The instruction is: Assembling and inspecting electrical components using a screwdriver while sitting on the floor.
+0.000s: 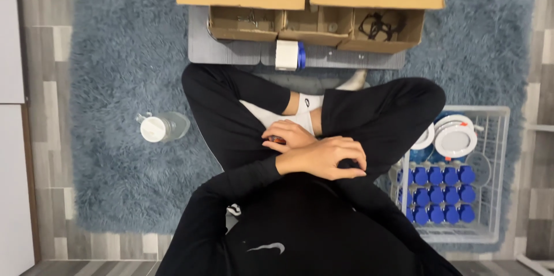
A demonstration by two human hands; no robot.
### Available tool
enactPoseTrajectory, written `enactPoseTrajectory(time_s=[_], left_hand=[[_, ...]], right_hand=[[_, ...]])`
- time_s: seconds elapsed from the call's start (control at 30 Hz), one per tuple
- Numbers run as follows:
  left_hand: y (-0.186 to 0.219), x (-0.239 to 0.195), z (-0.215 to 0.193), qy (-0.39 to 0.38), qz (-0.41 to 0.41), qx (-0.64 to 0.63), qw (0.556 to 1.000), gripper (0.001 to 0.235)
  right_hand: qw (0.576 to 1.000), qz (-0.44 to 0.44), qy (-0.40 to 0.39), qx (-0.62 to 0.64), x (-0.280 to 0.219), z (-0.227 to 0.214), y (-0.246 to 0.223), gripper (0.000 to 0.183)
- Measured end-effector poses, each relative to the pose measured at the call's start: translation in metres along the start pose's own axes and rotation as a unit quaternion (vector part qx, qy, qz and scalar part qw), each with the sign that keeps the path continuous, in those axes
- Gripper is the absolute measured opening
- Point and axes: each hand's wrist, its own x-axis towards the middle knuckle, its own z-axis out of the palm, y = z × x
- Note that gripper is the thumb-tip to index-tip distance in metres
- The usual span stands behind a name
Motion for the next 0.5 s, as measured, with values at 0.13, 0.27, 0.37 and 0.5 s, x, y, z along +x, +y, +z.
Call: enactPoseTrajectory(time_s=[0.13, 0.27, 0.37, 0.5], left_hand=[[0.000, -0.006, 0.008, -0.009, -0.001, 0.026, 1.000, 0.014], [-0.007, -0.002, 0.008, -0.003, 0.015, 0.030, 0.999, 0.012], [-0.007, 0.001, 0.005, -0.006, 0.012, 0.030, 0.999, 0.011], [-0.008, 0.003, 0.001, -0.011, -0.016, 0.001, 1.000, 0.011]], right_hand=[[1.000, -0.014, 0.002, -0.004, -0.007, 0.007, -0.007, 0.022], [0.999, -0.039, -0.014, -0.033, -0.008, 0.025, 0.014, 0.028], [0.997, -0.065, -0.007, -0.026, -0.008, 0.020, 0.032, 0.031], [0.996, -0.056, -0.005, 0.071, 0.000, 0.027, 0.021, 0.032]])
